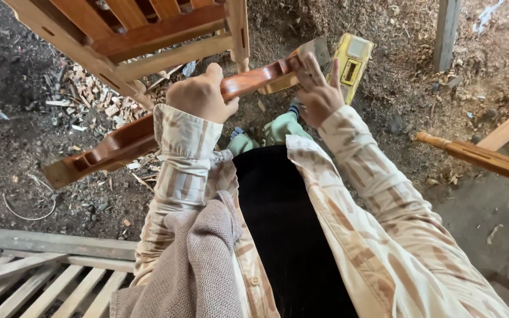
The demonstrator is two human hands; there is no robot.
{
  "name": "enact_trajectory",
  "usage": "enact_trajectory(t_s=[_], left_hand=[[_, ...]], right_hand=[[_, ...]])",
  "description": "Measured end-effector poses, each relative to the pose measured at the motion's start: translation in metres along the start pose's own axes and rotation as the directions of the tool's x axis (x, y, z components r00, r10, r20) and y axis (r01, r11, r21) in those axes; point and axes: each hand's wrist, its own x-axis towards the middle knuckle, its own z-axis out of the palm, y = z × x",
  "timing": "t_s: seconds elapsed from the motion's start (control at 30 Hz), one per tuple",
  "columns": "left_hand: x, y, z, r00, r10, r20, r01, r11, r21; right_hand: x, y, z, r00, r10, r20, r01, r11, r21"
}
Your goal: The person sands a wooden chair frame using a sanding block. They hold the chair with one hand and rub the sanding block along the edges and surfaces of the wood, focusing on smoothing the finish.
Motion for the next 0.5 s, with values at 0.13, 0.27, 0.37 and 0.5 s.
enact_trajectory(t_s=[0.13,0.27,0.37,0.5], left_hand=[[-0.004,0.002,0.003,1.0,-0.02,-0.005,0.02,0.999,0.03],[-0.003,0.003,0.002,1.0,-0.013,0.008,0.013,0.999,0.038],[-0.004,0.001,0.008,1.0,-0.019,-0.008,0.02,0.999,0.05],[-0.006,0.005,0.001,0.999,-0.02,0.033,0.019,0.999,0.036]], right_hand=[[-0.029,0.027,0.0,0.996,-0.056,0.062,0.048,0.991,0.127],[-0.036,0.06,0.024,0.871,0.301,-0.389,0.004,0.787,0.617],[-0.011,0.075,0.045,0.755,0.602,-0.258,-0.175,0.565,0.806],[0.002,0.066,0.058,0.739,0.642,-0.205,-0.348,0.624,0.7]])
